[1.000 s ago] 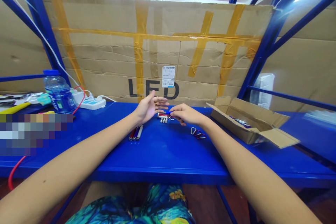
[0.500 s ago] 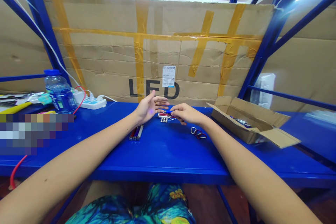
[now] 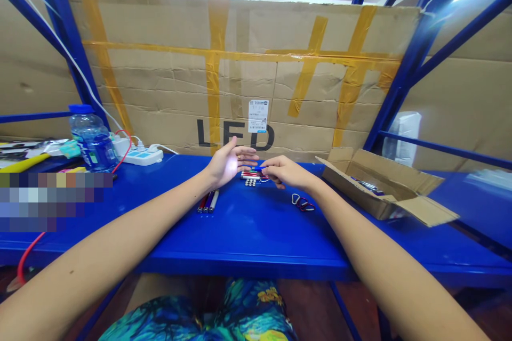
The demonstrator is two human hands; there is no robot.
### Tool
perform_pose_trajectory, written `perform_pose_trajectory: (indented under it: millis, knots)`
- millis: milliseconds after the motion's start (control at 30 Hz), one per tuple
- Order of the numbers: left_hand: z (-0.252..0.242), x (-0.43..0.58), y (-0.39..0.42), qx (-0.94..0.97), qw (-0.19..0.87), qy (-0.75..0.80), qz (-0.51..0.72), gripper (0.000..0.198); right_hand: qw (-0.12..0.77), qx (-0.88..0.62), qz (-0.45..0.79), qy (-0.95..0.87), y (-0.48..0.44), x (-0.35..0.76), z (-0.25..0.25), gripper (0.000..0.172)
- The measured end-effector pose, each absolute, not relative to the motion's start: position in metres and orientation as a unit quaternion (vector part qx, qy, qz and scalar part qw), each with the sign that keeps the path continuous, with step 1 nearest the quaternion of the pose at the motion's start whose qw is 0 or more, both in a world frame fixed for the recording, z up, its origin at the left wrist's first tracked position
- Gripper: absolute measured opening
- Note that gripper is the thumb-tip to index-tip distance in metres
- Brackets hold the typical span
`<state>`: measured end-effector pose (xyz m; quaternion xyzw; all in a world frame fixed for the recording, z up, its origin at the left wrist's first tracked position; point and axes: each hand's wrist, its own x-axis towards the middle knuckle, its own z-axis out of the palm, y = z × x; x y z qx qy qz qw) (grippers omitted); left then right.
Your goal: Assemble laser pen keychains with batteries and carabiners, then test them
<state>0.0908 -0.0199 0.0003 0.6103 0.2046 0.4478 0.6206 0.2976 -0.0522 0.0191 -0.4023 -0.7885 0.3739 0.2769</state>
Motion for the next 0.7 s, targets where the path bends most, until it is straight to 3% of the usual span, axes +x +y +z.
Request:
perform_pose_trajectory:
  millis: [700]
  knots:
    - [0.0034, 0.0916, -0.0231, 0.593, 0.633, 0.21, 0.451, 0.064, 0.262, -0.396, 0.366, -0.8, -0.0547, 0.2969, 0.0213, 0.021]
